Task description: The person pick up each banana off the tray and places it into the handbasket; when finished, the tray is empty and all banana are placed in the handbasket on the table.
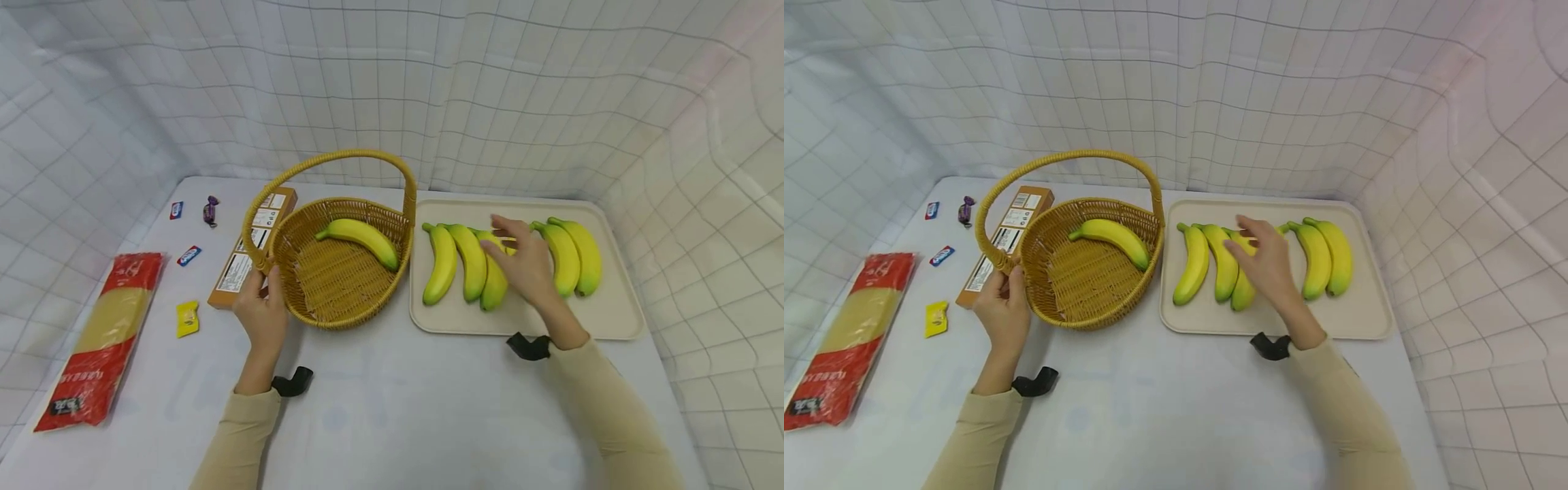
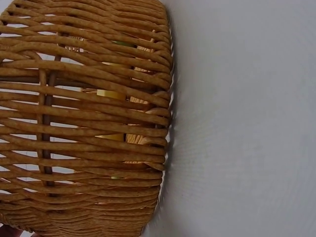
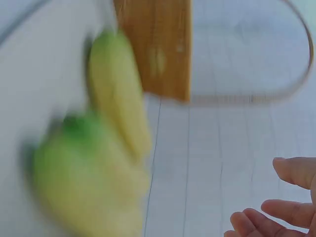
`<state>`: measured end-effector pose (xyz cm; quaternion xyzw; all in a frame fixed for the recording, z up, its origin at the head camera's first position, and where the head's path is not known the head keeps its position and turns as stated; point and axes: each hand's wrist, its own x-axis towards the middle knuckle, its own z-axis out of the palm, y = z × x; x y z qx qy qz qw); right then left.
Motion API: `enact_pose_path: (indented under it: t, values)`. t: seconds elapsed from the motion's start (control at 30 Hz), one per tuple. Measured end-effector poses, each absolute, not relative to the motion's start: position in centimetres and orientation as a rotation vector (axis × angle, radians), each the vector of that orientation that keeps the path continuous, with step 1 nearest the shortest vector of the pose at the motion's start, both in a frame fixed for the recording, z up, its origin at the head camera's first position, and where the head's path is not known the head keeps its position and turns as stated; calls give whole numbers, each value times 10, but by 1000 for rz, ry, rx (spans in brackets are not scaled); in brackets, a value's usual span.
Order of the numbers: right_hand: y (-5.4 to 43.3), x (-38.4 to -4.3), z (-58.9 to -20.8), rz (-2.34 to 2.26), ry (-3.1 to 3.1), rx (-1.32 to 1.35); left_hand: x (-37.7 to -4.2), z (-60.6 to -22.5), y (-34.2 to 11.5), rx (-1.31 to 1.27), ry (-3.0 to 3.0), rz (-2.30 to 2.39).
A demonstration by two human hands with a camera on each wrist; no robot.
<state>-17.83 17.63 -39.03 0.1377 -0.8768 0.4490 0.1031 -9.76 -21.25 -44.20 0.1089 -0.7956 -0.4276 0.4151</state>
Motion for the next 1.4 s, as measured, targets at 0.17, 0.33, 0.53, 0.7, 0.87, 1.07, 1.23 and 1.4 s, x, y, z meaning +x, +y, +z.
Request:
enact_pose_path:
  t: [0.17,0.33,0.53,0.7,0.87,1.07,1.23,1.4]
  values:
    - [267,-188,-398,1216,-2636,-34,-98,-442,-214,273,-1982,-1055]
    - [329,-191,-408,1181,-2726,-309,-99,-442,-213,261,-1978,-1036]
    - [352,-196,-423,1181,-2805,-391,-97,-442,-212,263,-1985,-1043]
    - [354,-200,-431,1208,-2868,-369,-97,-441,-213,259,-1987,-1052]
    - [354,-204,-439,1193,-2940,-338,-97,-441,-214,250,-1985,-1049]
    - [354,-207,-446,1144,-3050,-280,-97,-441,-214,244,-1993,-1047]
    - [355,-210,-449,1092,-3102,-295,-96,-441,-214,244,-2013,-1043]
    - [354,-211,-450,1077,-3110,-314,-97,-441,-213,251,-1996,-1044]
